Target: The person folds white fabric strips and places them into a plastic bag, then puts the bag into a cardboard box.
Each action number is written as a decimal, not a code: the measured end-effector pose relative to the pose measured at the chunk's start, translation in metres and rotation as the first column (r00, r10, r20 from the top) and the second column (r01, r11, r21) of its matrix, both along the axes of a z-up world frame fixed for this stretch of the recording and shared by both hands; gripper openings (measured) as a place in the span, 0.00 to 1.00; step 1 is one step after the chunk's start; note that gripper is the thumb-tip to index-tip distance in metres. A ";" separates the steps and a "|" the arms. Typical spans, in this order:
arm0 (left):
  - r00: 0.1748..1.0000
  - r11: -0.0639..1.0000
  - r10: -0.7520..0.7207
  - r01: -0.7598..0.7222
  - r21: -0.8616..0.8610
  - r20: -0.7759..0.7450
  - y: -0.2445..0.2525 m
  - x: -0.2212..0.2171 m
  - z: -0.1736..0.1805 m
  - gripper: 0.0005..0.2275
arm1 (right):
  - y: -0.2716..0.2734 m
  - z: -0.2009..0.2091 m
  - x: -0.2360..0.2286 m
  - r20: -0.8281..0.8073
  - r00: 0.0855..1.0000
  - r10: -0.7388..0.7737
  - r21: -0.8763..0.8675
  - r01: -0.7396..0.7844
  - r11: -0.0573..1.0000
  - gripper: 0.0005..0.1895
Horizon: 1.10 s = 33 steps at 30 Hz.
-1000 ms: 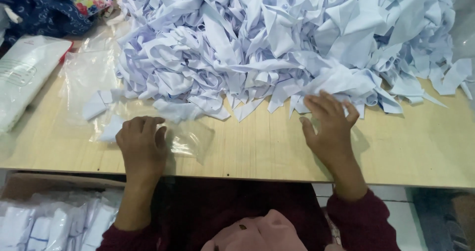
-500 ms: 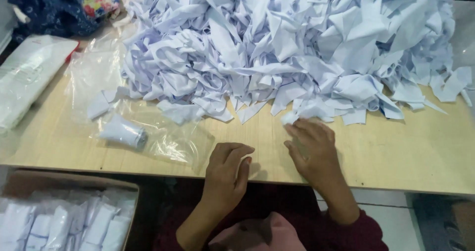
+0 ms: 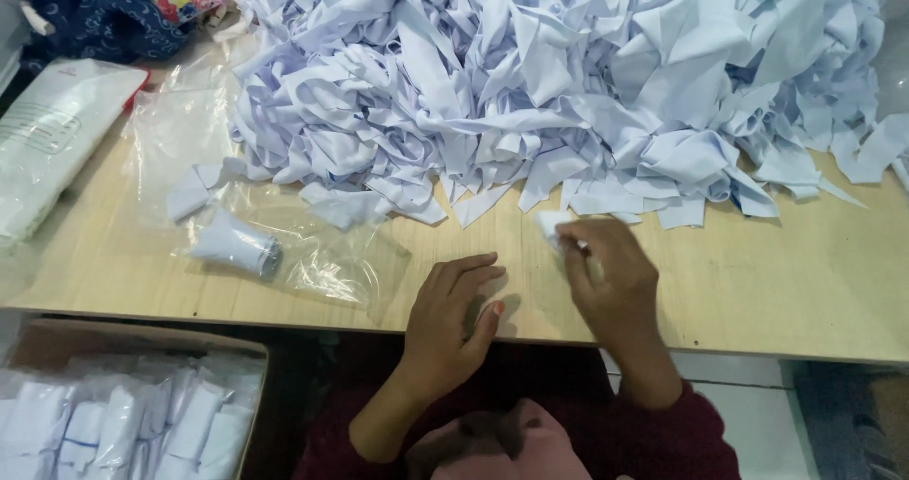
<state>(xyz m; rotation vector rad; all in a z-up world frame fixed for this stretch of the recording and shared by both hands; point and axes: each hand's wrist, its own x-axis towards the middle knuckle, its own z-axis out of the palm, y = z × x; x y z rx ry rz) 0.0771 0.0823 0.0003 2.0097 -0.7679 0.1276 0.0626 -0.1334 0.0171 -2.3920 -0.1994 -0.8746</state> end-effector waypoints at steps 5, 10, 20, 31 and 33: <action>0.997 0.994 0.072 -0.073 -0.075 -0.018 0.000 -0.001 0.000 0.15 | -0.038 -0.011 0.078 -0.037 0.973 -0.228 -0.276 0.210 0.938 0.19; 0.981 0.984 0.078 -0.105 -0.146 -0.178 0.007 0.000 0.007 0.15 | -0.011 -0.007 0.073 -0.171 0.981 0.090 -0.340 -0.144 0.929 0.20; 0.621 0.872 -0.070 -0.342 -0.351 -0.781 0.006 0.008 0.013 0.24 | 0.037 0.026 -0.078 -0.181 0.697 0.694 0.188 -0.668 0.720 0.09; 0.441 0.364 -0.607 -0.585 -0.724 -0.661 0.034 0.020 -0.003 0.12 | -0.072 0.012 -0.149 -0.282 0.518 0.808 0.661 -0.505 0.555 0.25; 0.489 0.288 -0.630 -0.576 -0.765 -0.604 0.045 0.025 0.000 0.13 | -0.147 -0.019 -0.180 -0.314 0.640 0.702 0.640 -0.403 0.654 0.15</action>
